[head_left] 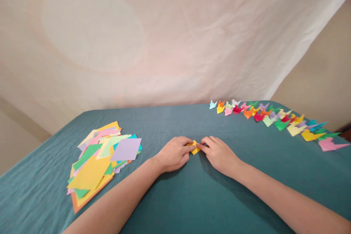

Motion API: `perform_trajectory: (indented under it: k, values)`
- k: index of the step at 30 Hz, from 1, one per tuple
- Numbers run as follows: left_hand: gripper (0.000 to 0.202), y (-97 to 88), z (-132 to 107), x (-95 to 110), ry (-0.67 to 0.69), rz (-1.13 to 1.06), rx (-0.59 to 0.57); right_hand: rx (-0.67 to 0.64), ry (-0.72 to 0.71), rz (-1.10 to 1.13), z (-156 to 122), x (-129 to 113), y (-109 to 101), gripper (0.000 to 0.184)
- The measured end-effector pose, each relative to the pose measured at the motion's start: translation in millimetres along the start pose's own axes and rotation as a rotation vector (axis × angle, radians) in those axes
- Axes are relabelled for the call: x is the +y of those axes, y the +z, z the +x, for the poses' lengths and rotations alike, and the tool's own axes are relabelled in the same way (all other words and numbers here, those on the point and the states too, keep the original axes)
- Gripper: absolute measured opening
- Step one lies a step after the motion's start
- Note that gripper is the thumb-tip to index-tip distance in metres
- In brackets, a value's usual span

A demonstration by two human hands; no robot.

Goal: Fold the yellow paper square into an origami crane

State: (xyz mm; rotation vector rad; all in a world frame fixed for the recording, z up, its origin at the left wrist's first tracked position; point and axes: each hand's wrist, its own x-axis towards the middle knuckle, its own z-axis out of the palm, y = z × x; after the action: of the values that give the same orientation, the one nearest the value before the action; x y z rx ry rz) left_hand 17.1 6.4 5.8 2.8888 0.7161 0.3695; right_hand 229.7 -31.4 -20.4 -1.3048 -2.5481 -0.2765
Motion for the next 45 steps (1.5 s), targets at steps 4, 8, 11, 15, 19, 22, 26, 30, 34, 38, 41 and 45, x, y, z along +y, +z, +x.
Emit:
perform_trajectory:
  k: [4, 8, 11, 15, 19, 22, 26, 30, 34, 38, 41, 45]
  values:
    - [0.041, -0.7, 0, -3, 0.019, 0.006, -0.027, -0.01, 0.018, 0.019, -1, 0, 0, 0.028]
    - [0.041, -1.0, 0, -3, 0.015, 0.025, -0.043, -0.021, 0.018, 0.025, -1, 0, 0, 0.028]
    - [0.04, -0.6, 0, -2, 0.01, 0.044, -0.05, -0.021, 0.023, 0.033, -1, 0, 1, 0.028]
    - [0.039, 1.0, 0, -3, 0.003, 0.081, -0.058, -0.031, 0.033, 0.04, -1, 0, 0, 0.028]
    - [0.036, 1.8, 0, -2, 0.011, 0.121, -0.067, -0.042, 0.031, 0.038, 0, -1, 0, 0.027]
    - [0.035, 0.3, -1, -1, 0.015, 0.145, -0.084, -0.052, 0.031, 0.031, 1, -1, -1, 0.027]
    - [0.037, -5.7, -3, 0, 0.035, 0.16, -0.129, -0.056, 0.033, 0.019, 1, -2, -2, 0.027]
    - [0.041, -12.3, -5, 3, 0.042, 0.163, -0.187, -0.067, 0.036, 0.014, 1, -3, -3, 0.028]
    - [0.041, -16.7, -6, 7, 0.022, 0.16, -0.22, -0.069, 0.026, 0.017, 2, -3, -4, 0.03]
    - [0.041, -22.1, -6, 9, 0.039, 0.147, -0.232, -0.061, 0.013, 0.003, 1, -2, -2, 0.032]
    - [0.045, -26.5, -5, 7, 0.065, 0.136, -0.245, -0.047, 0.002, -0.013, -1, -2, 1, 0.033]
    - [0.05, -28.5, -5, 5, 0.09, 0.118, -0.221, -0.054, 0.001, -0.042, -3, -4, 2, 0.033]
